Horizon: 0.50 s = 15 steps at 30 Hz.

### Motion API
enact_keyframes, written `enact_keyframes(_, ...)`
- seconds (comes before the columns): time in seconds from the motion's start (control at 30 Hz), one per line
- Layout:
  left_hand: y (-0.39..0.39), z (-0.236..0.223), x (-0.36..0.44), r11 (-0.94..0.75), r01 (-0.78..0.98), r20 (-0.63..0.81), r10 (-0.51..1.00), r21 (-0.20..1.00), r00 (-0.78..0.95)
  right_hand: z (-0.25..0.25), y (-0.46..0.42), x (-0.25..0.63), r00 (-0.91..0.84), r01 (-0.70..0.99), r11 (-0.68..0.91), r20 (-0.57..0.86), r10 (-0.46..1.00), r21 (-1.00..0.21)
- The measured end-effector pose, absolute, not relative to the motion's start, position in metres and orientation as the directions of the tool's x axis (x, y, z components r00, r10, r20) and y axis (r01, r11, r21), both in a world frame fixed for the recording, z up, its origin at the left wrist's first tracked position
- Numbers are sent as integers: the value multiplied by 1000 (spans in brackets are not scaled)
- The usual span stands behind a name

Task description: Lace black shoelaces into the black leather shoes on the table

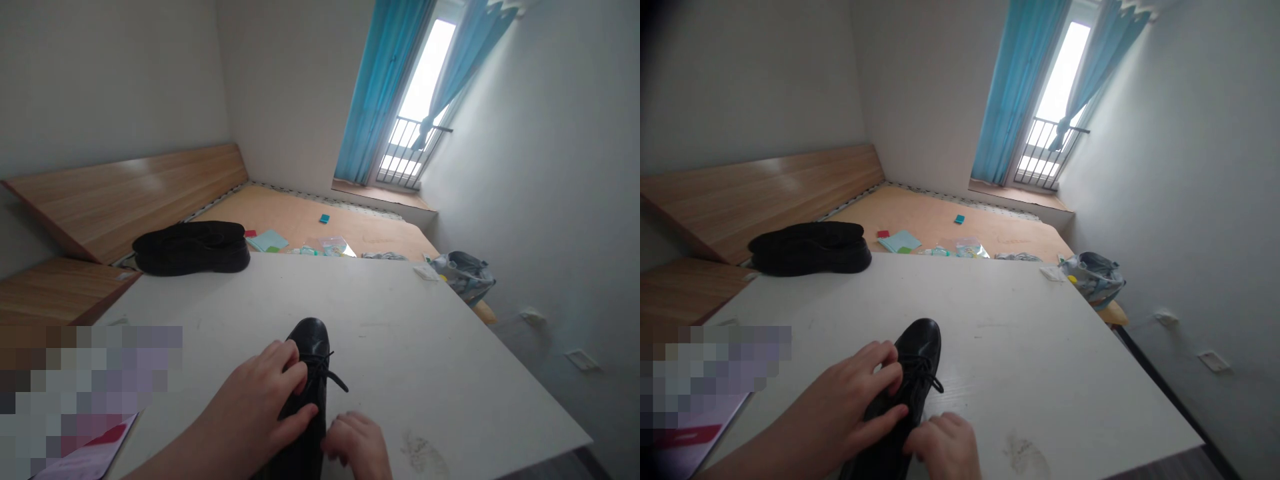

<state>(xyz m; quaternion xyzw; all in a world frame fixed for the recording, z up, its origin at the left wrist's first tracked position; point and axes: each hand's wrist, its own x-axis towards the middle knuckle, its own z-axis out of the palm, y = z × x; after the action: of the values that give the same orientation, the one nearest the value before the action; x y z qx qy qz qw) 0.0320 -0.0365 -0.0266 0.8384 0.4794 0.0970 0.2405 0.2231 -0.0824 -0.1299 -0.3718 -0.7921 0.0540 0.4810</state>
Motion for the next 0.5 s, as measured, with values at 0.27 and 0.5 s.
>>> enact_keyframes(0.27,-35,-29,30,-415,728,-107,827,546,552,-90,-24,240,-56,357,195,188,981,-914)
enact_keyframes(0.5,-37,-32,35,-390,733,-132,830,557,542,-83,-20,229,-184,349,232,176,967,-908)
